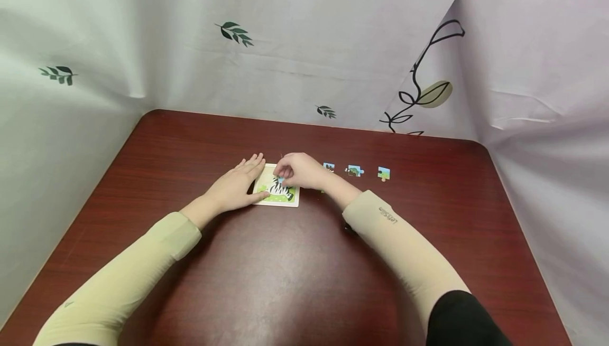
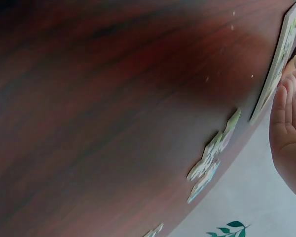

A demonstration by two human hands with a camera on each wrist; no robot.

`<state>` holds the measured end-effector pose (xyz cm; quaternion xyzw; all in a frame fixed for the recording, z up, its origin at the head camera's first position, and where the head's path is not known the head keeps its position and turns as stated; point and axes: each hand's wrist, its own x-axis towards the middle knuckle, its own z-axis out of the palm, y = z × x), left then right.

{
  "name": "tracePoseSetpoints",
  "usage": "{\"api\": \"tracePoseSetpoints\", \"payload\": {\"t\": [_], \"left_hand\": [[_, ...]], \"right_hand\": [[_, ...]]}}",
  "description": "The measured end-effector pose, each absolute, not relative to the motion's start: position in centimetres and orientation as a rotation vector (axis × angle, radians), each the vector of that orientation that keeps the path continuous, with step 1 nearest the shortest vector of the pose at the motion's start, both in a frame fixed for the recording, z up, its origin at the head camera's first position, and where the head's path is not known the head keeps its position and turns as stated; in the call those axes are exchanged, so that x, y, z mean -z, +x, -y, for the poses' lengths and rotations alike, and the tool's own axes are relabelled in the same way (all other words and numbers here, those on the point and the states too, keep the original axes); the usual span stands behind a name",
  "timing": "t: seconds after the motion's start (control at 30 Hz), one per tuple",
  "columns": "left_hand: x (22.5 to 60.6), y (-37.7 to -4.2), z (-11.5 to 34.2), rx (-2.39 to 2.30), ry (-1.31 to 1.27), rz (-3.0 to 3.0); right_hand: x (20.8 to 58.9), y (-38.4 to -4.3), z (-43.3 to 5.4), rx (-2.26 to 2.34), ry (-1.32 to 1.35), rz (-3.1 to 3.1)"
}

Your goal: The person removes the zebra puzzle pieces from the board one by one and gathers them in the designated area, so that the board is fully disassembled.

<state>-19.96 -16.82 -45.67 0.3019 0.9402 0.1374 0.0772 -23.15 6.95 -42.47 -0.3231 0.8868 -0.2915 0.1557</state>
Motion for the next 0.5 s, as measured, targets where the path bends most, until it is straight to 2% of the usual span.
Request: {"api": "tracePoseSetpoints", "payload": {"t": [0.5], "left_hand": [[45.78, -20.0, 16.79, -0.426, 0.9, -2.81]], "right_hand": [[42.8, -24.05, -6.21, 0.704, -0.987, -2.528]]}}
